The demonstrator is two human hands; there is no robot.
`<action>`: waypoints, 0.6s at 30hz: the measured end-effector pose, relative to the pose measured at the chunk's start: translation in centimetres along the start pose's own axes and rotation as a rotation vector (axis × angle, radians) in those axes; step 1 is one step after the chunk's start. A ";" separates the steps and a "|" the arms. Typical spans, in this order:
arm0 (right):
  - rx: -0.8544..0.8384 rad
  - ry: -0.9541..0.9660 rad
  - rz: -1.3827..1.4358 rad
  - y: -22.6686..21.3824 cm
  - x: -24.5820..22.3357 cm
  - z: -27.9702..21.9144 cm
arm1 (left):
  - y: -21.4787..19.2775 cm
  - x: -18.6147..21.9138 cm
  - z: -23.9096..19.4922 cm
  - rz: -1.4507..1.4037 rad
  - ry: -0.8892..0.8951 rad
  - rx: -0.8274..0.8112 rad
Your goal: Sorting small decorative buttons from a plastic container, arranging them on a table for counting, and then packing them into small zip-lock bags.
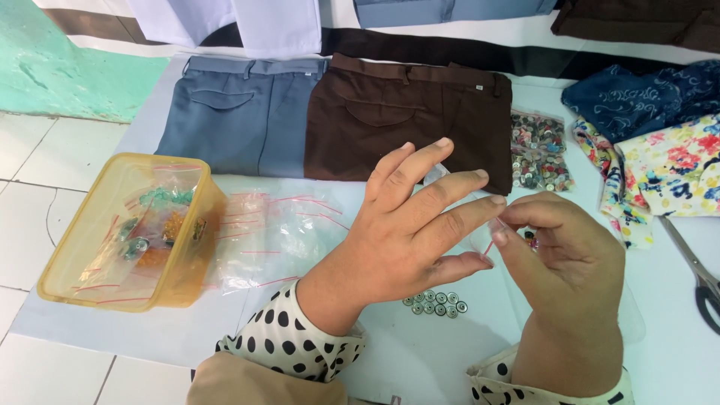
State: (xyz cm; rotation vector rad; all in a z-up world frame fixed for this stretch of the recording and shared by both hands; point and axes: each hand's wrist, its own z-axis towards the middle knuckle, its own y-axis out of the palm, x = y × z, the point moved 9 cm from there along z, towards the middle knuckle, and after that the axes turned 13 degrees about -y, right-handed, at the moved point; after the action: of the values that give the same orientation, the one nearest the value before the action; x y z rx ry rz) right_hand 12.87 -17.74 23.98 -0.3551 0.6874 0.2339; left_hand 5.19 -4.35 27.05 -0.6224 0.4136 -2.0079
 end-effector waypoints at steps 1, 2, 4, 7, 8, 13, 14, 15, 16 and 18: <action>-0.001 0.011 0.003 0.0 0.1 -0.1 | 0.1 -0.1 0.1 -0.002 -0.007 -0.008; -0.004 0.012 -0.016 -0.1 0.1 -0.2 | 0.0 0.2 0.1 0.014 0.024 0.017; -0.010 0.019 -0.033 0.0 0.0 -0.3 | -0.1 0.5 -0.1 0.029 0.050 0.039; -0.030 -0.043 -0.070 0.3 -1.0 0.3 | -0.2 0.8 -0.3 0.057 0.088 0.057; -0.040 -0.038 -0.121 0.5 -1.2 0.2 | -0.2 0.8 -0.6 0.049 0.096 0.072; -0.112 0.012 -0.252 1.0 4.4 -2.3 | 4.0 -4.4 -4.6 -0.092 -0.045 -0.093; -0.205 0.106 -0.135 2.0 6.4 -3.5 | 5.2 -6.5 -6.4 -0.189 -0.165 -0.158; -0.292 0.200 -0.014 3.0 8.2 -4.9 | 6.3 -8.6 -8.5 -0.286 -0.286 -0.221; -0.301 0.205 -0.012 3.2 9.2 -5.8 | 7.0 -9.0 -10.9 -0.286 -0.296 -0.219; -0.407 0.094 0.020 4.2 9.7 -7.3 | 8.3 -11.7 -15.5 -0.644 -0.576 -0.181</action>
State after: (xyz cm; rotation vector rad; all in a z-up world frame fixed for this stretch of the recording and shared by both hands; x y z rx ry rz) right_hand 14.62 -15.88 11.40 -0.7517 0.7352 0.3790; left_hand 6.77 2.36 7.10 -1.5495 0.0346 -2.2537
